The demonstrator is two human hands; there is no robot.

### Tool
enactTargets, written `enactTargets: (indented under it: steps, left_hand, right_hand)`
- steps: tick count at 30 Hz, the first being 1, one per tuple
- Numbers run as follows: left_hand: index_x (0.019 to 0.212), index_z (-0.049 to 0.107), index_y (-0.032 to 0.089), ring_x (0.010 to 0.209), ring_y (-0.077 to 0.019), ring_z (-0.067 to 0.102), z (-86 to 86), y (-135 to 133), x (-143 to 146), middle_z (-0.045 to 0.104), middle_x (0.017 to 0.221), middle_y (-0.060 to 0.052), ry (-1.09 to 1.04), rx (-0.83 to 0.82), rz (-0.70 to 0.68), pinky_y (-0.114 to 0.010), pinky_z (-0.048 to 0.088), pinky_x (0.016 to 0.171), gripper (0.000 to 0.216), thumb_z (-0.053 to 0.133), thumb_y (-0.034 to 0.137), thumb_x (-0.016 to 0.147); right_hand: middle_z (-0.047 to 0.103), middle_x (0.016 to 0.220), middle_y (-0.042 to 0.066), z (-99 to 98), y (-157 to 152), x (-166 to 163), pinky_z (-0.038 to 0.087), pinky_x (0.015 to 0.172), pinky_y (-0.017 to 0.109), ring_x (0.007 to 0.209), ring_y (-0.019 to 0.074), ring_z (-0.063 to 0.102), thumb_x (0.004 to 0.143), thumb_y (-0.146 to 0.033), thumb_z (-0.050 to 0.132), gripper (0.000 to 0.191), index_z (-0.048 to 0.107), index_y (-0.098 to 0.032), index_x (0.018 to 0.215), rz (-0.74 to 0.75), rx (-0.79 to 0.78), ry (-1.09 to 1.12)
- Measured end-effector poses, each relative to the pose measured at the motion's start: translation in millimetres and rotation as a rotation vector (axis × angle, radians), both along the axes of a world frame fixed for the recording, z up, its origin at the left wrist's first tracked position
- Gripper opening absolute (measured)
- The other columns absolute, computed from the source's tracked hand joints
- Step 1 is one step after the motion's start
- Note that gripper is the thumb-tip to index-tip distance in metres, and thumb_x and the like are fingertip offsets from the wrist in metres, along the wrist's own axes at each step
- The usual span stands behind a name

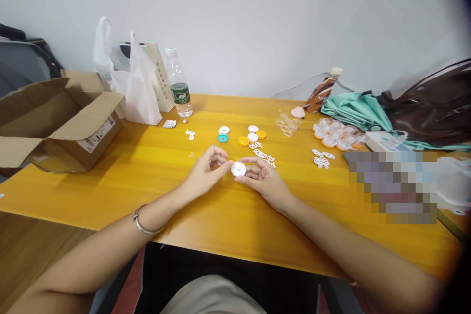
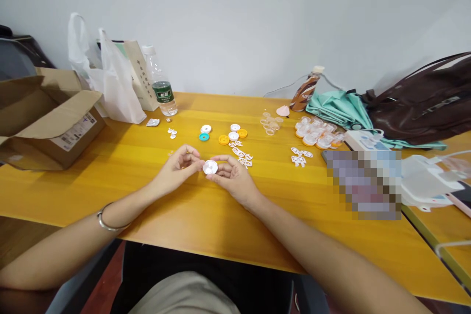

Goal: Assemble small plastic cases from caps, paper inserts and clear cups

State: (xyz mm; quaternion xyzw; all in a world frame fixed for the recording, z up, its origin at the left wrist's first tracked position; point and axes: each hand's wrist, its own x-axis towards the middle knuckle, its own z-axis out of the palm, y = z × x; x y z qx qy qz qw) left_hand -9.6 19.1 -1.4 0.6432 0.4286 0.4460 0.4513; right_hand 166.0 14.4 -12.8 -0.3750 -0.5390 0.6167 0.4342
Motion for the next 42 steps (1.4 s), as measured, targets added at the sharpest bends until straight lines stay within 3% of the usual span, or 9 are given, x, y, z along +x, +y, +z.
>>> enactTargets:
  steps: [5,10,15,17,19,24,30,36,42]
  left_hand:
    - [0.091,0.050,0.018,0.076,-0.0111,0.055,7.6,1,-6,0.058,0.082,-0.002,0.124,0.106,0.119,-0.023,0.040,0.065,0.018,0.056,0.031,0.079]
    - [0.098,0.052,0.019,0.078,-0.0118,0.057,12.8,8,-12,0.060,0.085,-0.003,0.062,0.233,0.194,-0.024,0.043,0.069,0.021,0.055,0.029,0.080]
    - [0.122,0.040,0.025,0.083,-0.0149,0.059,42.2,-7,-21,0.059,0.091,-0.004,0.044,0.773,0.346,-0.031,0.045,0.074,0.045,0.056,0.022,0.080]
    - [0.121,0.040,0.028,0.078,-0.0143,0.059,55.4,-14,-23,0.059,0.092,-0.002,0.094,1.028,0.300,-0.032,0.046,0.072,0.044,0.055,0.020,0.080]
    - [0.116,0.044,0.028,0.075,-0.0134,0.060,62.5,-14,-24,0.061,0.088,0.000,0.226,1.112,0.183,-0.031,0.045,0.073,0.038,0.054,0.018,0.080]
    - [0.111,0.050,0.018,0.091,-0.0171,0.058,44.7,38,-15,0.062,0.097,-0.006,0.644,0.696,-0.014,-0.033,0.044,0.082,0.030,0.048,0.026,0.083]
    - [0.112,0.051,0.013,0.109,-0.0264,0.049,9.2,100,13,0.055,0.117,-0.014,0.816,0.519,-0.135,-0.040,0.036,0.093,0.039,0.054,0.032,0.078]
    - [0.111,0.050,0.014,0.093,-0.0246,0.055,-3.7,108,38,0.060,0.104,-0.014,0.773,0.503,-0.111,-0.037,0.039,0.082,0.038,0.054,0.023,0.075]
    - [0.105,0.053,0.014,0.090,-0.0216,0.054,-0.7,101,32,0.060,0.098,-0.012,0.640,0.458,-0.094,-0.036,0.040,0.080,0.032,0.055,0.020,0.074]
  right_hand:
    - [0.066,0.080,-0.001,-3.3,1,0,0.047,0.076,0.029,0.070,0.0104,0.061,0.060,-0.023,0.073,0.040,0.053,-0.022,0.095,0.002,0.000,-0.008]
    - [0.066,0.081,-0.001,-6.1,1,-2,0.047,0.079,0.031,0.073,0.0115,0.061,0.060,-0.024,0.073,0.041,0.053,-0.022,0.095,-0.004,0.003,-0.007]
    - [0.065,0.080,-0.001,-8.9,3,-2,0.046,0.079,0.031,0.072,0.0119,0.061,0.059,-0.024,0.073,0.041,0.053,-0.022,0.095,0.000,-0.012,-0.002]
    - [0.066,0.080,-0.001,-9.5,3,-2,0.046,0.079,0.032,0.074,0.0125,0.062,0.060,-0.025,0.073,0.041,0.052,-0.022,0.095,0.010,-0.015,0.001]
    - [0.065,0.081,0.000,-9.6,4,-2,0.046,0.080,0.032,0.074,0.0125,0.061,0.060,-0.025,0.073,0.042,0.052,-0.022,0.096,0.019,-0.014,0.002]
    - [0.064,0.078,-0.002,-9.5,4,-3,0.046,0.077,0.030,0.069,0.0102,0.059,0.059,-0.025,0.074,0.041,0.053,-0.022,0.094,0.034,-0.013,-0.020]
    - [0.064,0.079,-0.002,-9.4,3,-3,0.047,0.077,0.029,0.069,0.0100,0.059,0.060,-0.023,0.073,0.040,0.052,-0.023,0.094,0.038,-0.017,-0.028]
    - [0.063,0.078,-0.002,-8.9,3,-2,0.048,0.075,0.030,0.068,0.0101,0.059,0.060,-0.023,0.072,0.039,0.052,-0.022,0.094,0.041,-0.007,-0.034]
    - [0.062,0.076,-0.003,-8.4,3,-2,0.047,0.075,0.028,0.067,0.0093,0.058,0.060,-0.022,0.073,0.039,0.052,-0.022,0.093,0.033,-0.014,-0.034]
